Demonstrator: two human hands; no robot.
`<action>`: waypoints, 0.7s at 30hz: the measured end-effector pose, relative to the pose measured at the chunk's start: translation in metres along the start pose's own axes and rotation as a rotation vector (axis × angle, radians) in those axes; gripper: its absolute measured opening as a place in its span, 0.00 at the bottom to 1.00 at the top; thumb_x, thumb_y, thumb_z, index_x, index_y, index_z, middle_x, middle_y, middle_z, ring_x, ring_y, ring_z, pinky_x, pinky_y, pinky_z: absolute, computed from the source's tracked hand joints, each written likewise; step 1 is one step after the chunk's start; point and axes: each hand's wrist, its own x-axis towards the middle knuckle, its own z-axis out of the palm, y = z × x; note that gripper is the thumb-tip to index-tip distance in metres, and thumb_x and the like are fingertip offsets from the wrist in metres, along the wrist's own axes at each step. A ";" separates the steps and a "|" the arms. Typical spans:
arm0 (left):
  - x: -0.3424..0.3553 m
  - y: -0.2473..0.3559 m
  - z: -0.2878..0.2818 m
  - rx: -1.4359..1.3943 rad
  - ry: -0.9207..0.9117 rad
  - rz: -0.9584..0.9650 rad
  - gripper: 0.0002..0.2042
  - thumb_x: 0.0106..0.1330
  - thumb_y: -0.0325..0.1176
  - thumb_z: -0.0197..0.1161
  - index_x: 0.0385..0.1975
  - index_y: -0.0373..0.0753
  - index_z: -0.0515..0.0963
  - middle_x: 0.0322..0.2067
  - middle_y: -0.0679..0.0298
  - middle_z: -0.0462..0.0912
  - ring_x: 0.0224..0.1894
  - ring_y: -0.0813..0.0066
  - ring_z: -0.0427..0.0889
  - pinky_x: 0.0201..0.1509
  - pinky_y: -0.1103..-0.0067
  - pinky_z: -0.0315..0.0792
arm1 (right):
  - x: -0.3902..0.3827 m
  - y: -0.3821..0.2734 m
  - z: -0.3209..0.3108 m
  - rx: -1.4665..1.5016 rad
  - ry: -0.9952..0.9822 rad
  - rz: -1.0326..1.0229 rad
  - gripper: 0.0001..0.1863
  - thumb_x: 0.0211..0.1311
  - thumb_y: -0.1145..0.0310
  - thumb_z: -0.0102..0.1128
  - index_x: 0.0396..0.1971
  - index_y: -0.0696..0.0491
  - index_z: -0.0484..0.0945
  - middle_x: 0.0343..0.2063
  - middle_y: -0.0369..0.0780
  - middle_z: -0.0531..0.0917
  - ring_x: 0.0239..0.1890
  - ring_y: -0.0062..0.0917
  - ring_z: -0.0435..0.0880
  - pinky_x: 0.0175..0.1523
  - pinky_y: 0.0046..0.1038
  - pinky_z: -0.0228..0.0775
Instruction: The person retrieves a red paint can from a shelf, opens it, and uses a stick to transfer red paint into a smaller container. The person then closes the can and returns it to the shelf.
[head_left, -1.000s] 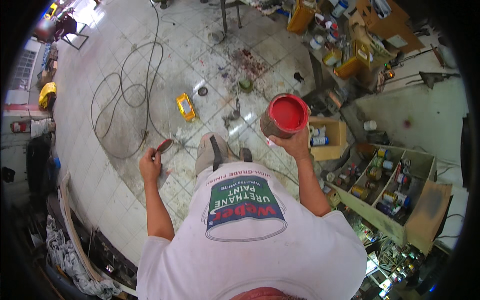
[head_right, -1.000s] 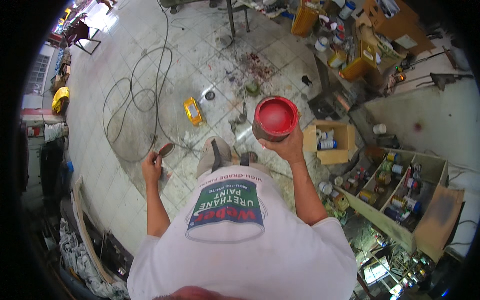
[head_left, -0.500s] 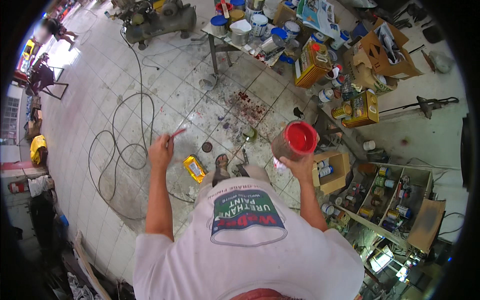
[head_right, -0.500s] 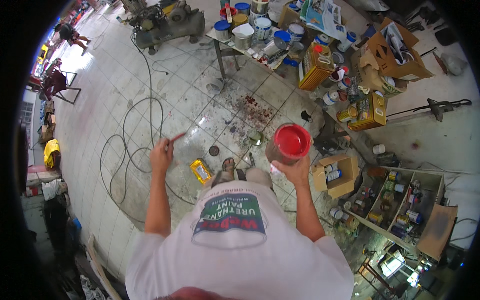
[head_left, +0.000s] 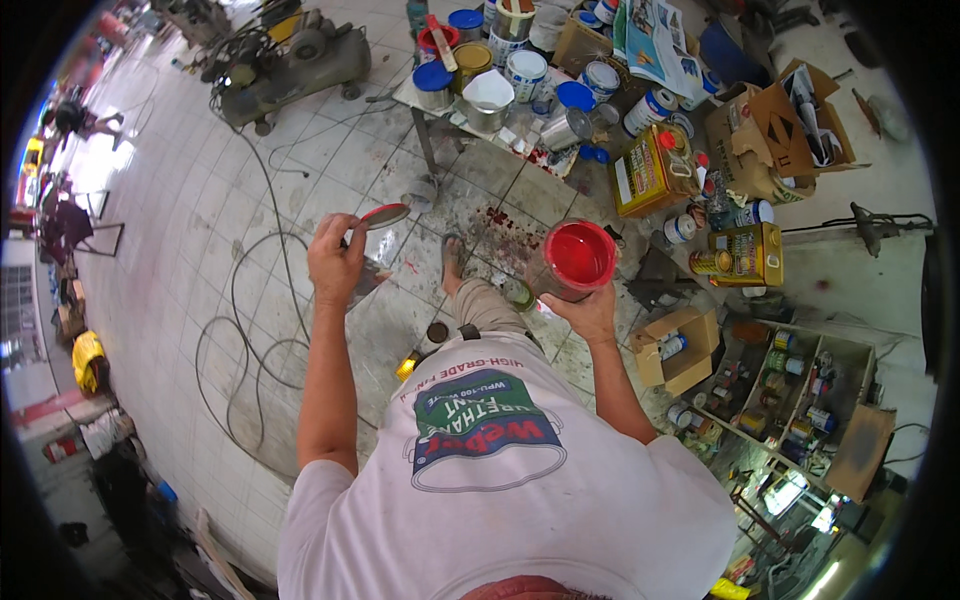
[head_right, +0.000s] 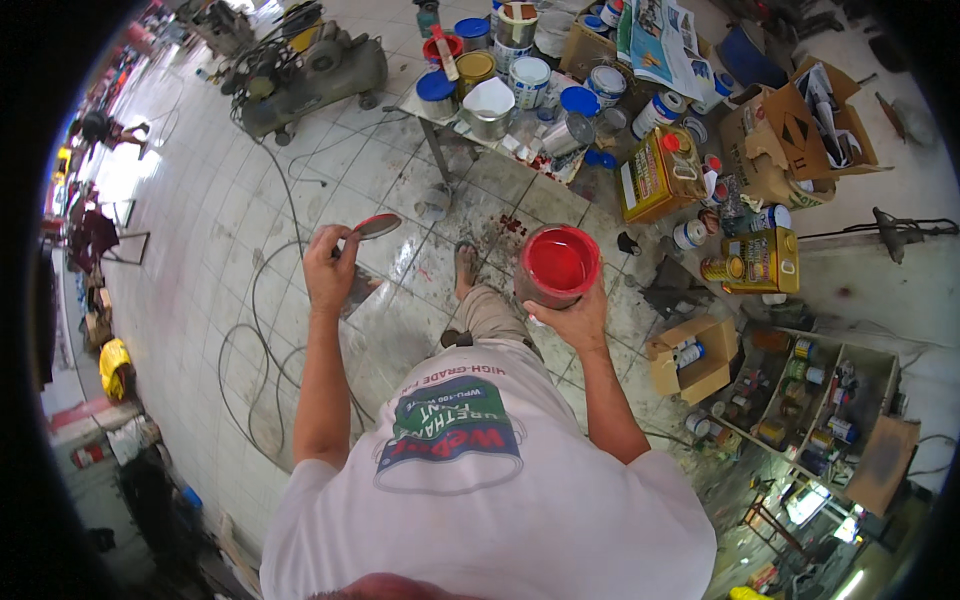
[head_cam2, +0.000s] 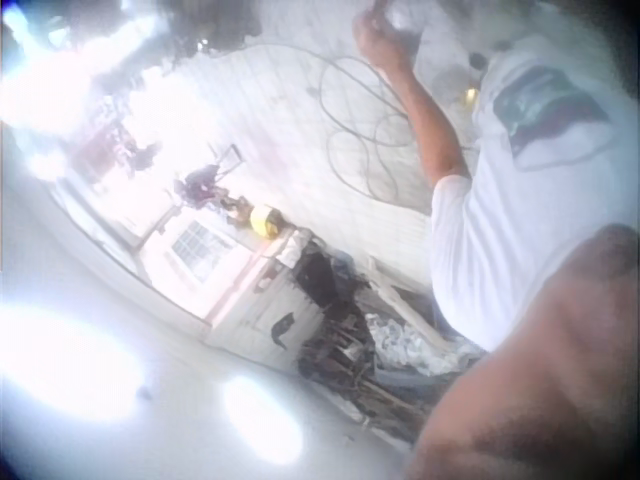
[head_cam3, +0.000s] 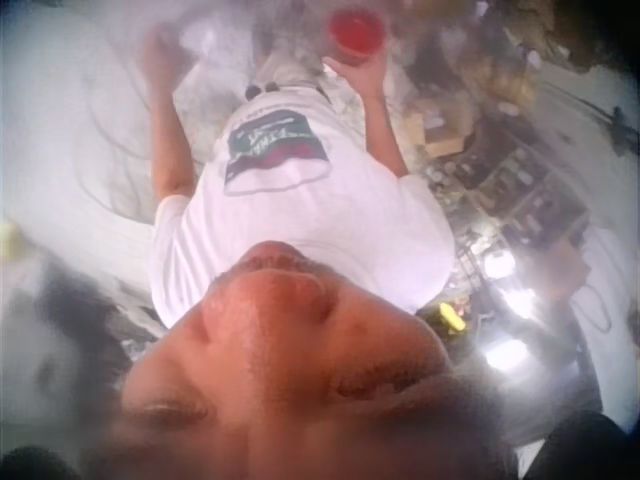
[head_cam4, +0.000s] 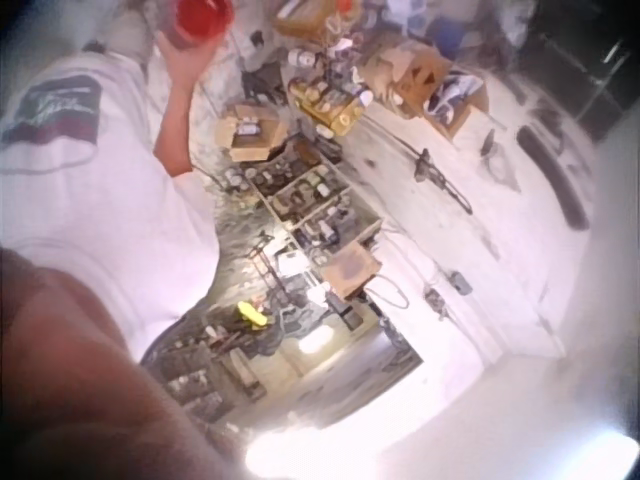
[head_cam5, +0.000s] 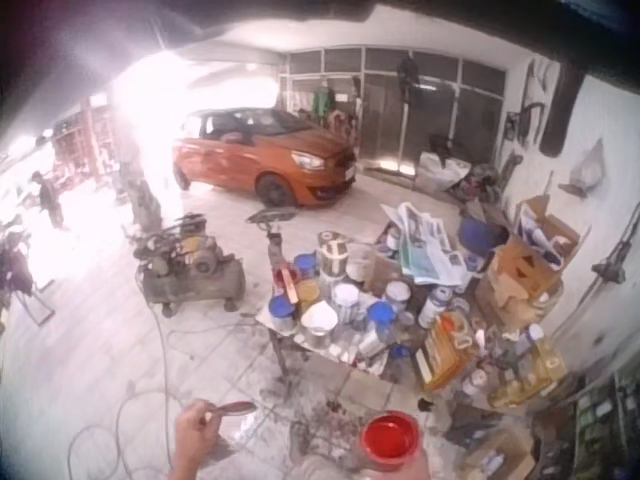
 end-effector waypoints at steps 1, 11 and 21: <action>0.017 -0.009 0.002 0.022 -0.010 0.004 0.04 0.63 0.27 0.69 0.34 0.38 0.81 0.34 0.62 0.84 0.28 0.64 0.80 0.32 0.73 0.73 | 0.016 0.001 0.010 0.002 0.005 -0.012 0.56 0.29 0.55 0.91 0.64 0.56 0.71 0.58 0.45 0.80 0.59 0.38 0.81 0.66 0.38 0.72; 0.183 -0.089 0.048 0.192 -0.362 0.078 0.01 0.65 0.29 0.67 0.34 0.43 0.81 0.33 0.62 0.87 0.29 0.59 0.86 0.32 0.69 0.77 | 0.171 -0.010 0.085 -0.066 0.013 0.120 0.59 0.26 0.50 0.91 0.65 0.53 0.70 0.58 0.46 0.81 0.60 0.43 0.81 0.64 0.42 0.74; 0.362 -0.169 0.062 0.282 -0.360 0.093 0.04 0.68 0.34 0.66 0.37 0.43 0.82 0.32 0.58 0.88 0.30 0.55 0.87 0.34 0.66 0.78 | 0.236 -0.008 0.104 -0.147 0.057 0.219 0.50 0.34 0.61 0.90 0.61 0.57 0.73 0.52 0.41 0.85 0.53 0.30 0.85 0.58 0.32 0.78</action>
